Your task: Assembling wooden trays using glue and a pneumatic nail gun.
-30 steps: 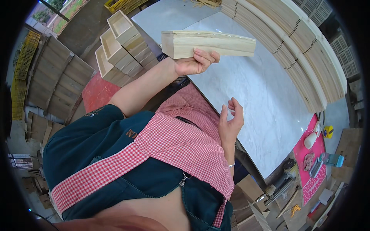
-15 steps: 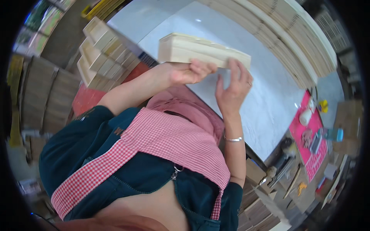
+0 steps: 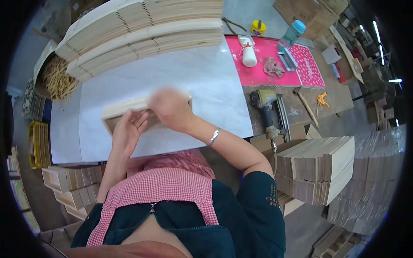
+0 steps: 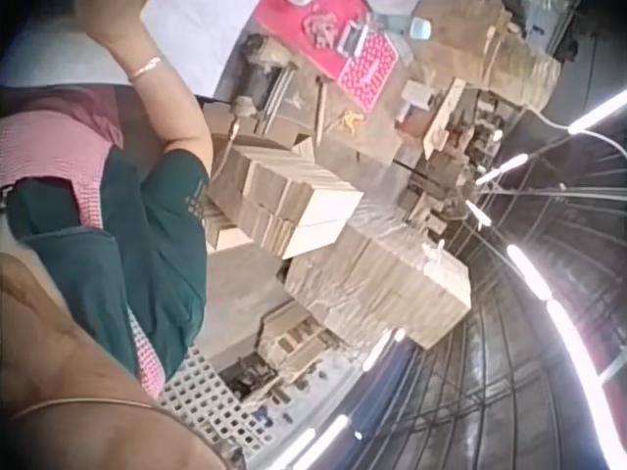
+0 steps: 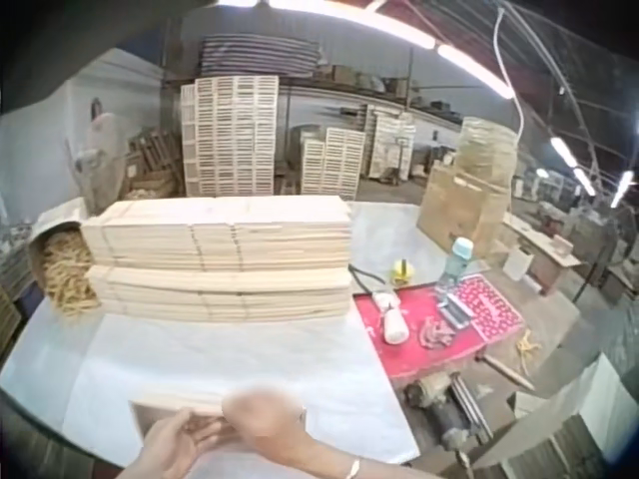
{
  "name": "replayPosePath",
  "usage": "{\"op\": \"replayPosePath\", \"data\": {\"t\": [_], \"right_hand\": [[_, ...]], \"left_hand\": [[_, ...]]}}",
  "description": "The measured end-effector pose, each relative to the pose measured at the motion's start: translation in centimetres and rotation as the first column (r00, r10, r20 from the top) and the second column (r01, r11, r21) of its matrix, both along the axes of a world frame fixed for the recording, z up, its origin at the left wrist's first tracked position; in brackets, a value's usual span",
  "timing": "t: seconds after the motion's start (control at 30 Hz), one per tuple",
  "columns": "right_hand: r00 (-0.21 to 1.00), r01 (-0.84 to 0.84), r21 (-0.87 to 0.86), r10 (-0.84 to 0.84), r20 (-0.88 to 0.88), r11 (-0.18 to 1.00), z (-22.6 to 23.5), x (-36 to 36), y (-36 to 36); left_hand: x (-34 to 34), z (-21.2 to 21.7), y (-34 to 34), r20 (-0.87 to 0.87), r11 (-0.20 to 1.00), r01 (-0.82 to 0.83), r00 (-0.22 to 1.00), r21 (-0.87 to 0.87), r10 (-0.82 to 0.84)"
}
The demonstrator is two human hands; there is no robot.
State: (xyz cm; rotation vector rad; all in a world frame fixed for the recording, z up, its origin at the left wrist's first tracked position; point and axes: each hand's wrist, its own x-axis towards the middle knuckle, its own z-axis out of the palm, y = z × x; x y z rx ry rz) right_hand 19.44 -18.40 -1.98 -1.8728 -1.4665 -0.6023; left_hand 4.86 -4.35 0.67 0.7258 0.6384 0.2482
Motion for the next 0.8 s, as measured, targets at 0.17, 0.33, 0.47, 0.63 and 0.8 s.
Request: {"op": "replayPosePath", "data": {"t": [0.17, 0.33, 0.47, 0.63, 0.8], "right_hand": [[0.983, 0.058, 0.029, -0.052, -0.176, 0.998, 1.1, 9.9, -3.9], [0.736, 0.677, 0.012, -0.677, 0.002, 0.736, 0.0, 32.7, -10.1], [0.309, 0.874, -0.362, -0.945, -0.105, 0.325, -0.2, 44.2, -11.0], [0.13, 0.844, -0.514, -0.988, -0.08, 0.152, -3.2, 52.3, -12.1], [0.153, 0.736, -0.647, -0.98, -0.126, 0.198, -4.4, 55.5, -12.4]], "left_hand": [[0.1, -2.5, 2.6, -0.022, 0.996, -0.078, 0.997, 0.045, 0.08], [0.4, -3.7, 5.9, -0.03, 0.973, -0.157, 0.986, 0.168, 0.164], [-0.8, -5.5, 6.7, -0.071, 0.988, -0.149, 0.986, 0.037, 0.151], [-1.3, -5.8, 7.2, -0.043, 0.998, -0.058, 0.997, 0.04, 0.06], [-2.0, -6.0, 7.2, -0.014, 1.0, -0.015, 1.0, 0.016, 0.015]]}}
